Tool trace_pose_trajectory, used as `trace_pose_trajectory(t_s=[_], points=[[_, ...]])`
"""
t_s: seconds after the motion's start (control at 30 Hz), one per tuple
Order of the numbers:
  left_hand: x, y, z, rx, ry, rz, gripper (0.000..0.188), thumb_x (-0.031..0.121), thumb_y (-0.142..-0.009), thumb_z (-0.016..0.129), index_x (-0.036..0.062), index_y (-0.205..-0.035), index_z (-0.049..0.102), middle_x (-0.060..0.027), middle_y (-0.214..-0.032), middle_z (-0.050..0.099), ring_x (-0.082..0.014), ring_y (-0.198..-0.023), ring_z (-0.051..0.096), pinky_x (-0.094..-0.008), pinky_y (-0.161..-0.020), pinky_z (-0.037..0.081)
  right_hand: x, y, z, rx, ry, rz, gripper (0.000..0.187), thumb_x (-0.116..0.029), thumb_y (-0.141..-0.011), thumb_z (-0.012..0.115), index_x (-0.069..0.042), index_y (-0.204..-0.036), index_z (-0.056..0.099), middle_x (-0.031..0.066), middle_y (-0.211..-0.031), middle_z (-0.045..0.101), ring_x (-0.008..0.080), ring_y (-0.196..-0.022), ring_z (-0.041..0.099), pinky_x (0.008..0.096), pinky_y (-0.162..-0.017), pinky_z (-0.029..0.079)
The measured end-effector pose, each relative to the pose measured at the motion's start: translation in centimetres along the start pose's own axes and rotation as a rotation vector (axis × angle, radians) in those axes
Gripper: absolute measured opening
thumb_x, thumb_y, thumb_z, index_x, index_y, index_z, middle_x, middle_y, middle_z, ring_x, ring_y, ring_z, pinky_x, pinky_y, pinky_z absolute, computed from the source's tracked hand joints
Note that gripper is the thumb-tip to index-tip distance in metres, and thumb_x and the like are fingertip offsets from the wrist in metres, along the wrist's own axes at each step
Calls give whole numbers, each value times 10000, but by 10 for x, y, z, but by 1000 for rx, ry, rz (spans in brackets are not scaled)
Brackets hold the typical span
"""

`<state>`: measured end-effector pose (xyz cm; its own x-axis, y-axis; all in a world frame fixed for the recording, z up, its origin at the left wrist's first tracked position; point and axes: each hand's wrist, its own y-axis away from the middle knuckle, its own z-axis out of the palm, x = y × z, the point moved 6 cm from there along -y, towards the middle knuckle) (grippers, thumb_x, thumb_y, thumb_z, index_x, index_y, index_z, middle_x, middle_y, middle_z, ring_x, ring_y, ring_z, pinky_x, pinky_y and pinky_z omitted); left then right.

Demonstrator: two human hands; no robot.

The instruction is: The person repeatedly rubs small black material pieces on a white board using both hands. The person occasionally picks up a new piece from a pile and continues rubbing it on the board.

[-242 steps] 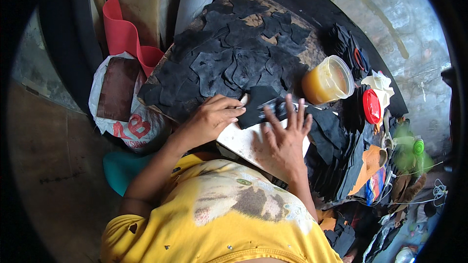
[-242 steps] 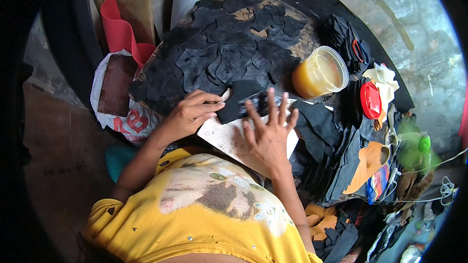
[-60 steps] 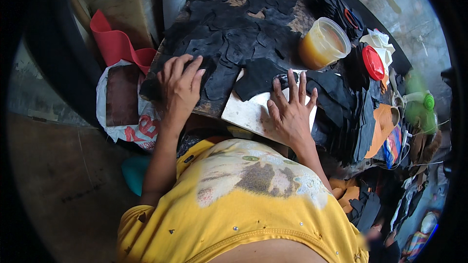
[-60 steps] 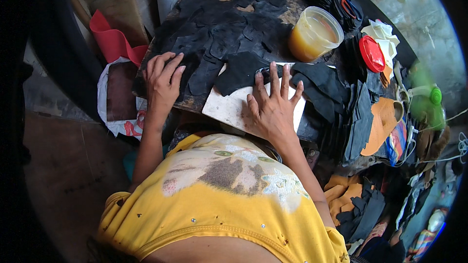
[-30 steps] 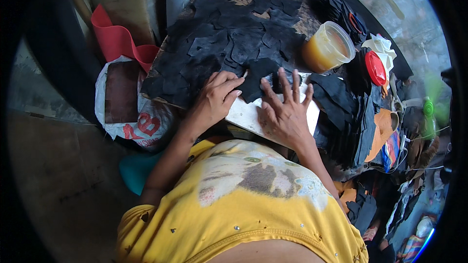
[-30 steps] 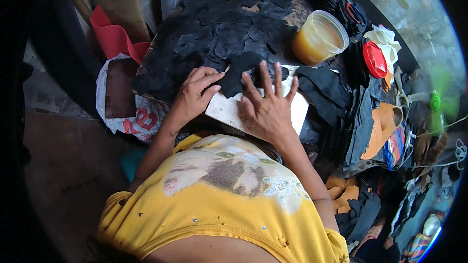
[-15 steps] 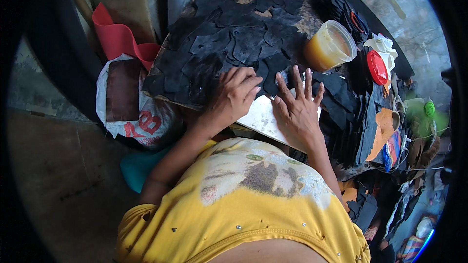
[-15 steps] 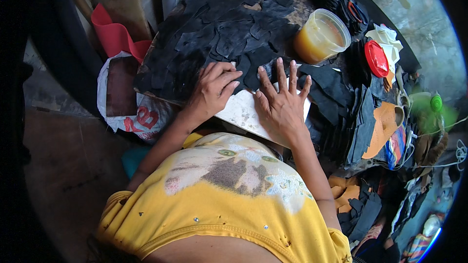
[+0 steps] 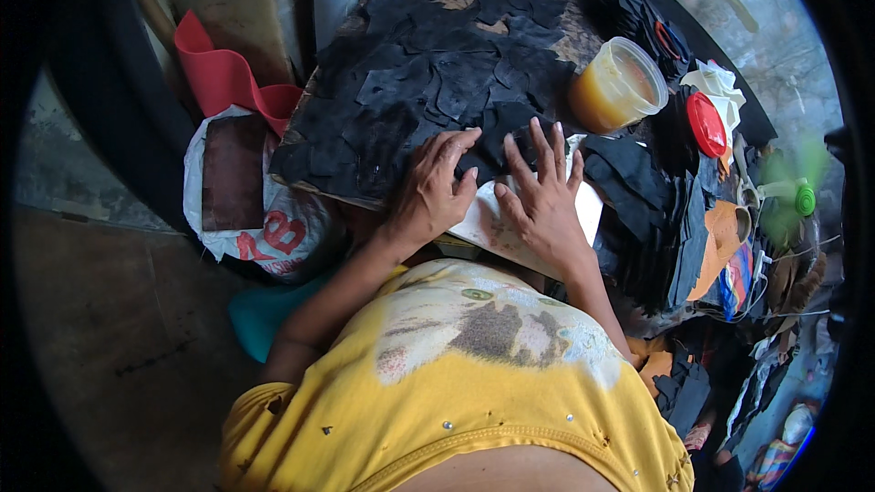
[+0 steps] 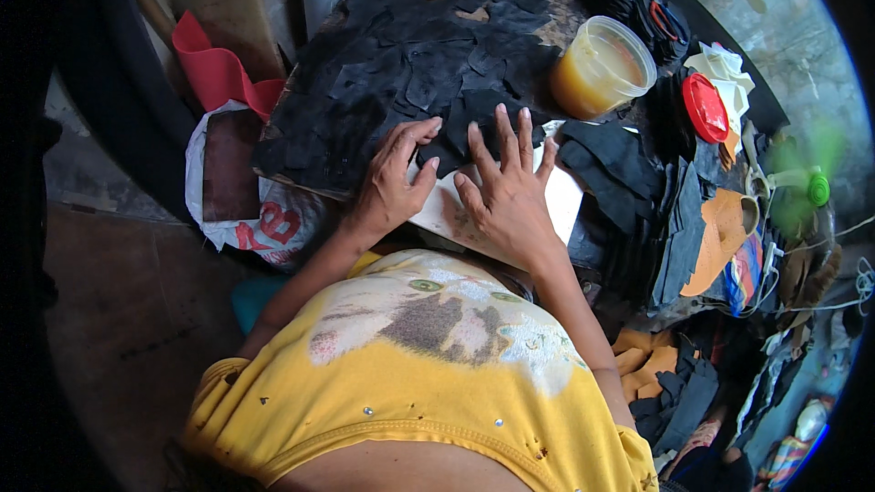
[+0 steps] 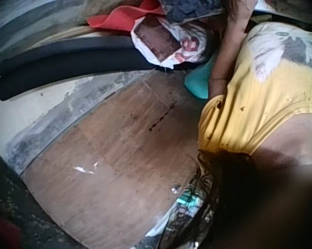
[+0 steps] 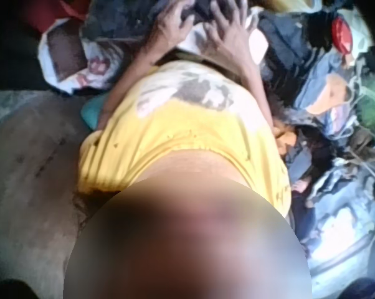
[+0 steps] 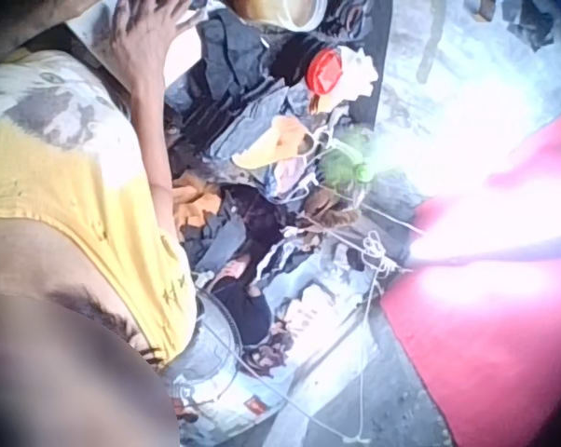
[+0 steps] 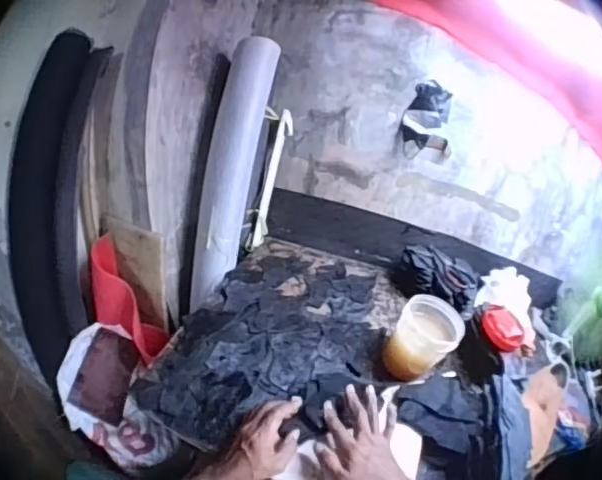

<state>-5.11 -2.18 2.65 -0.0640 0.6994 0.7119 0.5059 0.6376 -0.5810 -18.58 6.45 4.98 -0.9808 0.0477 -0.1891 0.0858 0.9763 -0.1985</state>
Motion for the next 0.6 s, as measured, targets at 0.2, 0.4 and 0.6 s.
trace_pose_trajectory(t_s=[0.2,0.4,0.6], points=[[-3,1,2,-6,-19,48,332,2,-817,622,-74,-1140,631,-211,-1141,579,-365,-1070,580,-435,-938,478,2,4,6,-10,180,-1,518,-424,-990,461,-233,-1471,477,153,-1619,215,395,-1512,73,660,-1133,-36],[-4,0,5,-39,-30,54,330,-11,-809,614,-87,-1127,650,-211,-1134,578,-359,-1045,578,-422,-924,482,19,6,0,-132,-428,73,404,-428,-1012,426,-309,-1341,628,116,-1613,254,348,-1523,48,595,-1170,-57],[-3,0,3,-17,-14,84,333,-32,-804,595,-78,-1131,640,-207,-1096,595,-358,-1025,594,-421,-902,497,30,-16,0,10,-110,98,444,-422,-1053,286,-352,-1361,597,93,-1630,215,335,-1527,25,584,-1165,-85]])
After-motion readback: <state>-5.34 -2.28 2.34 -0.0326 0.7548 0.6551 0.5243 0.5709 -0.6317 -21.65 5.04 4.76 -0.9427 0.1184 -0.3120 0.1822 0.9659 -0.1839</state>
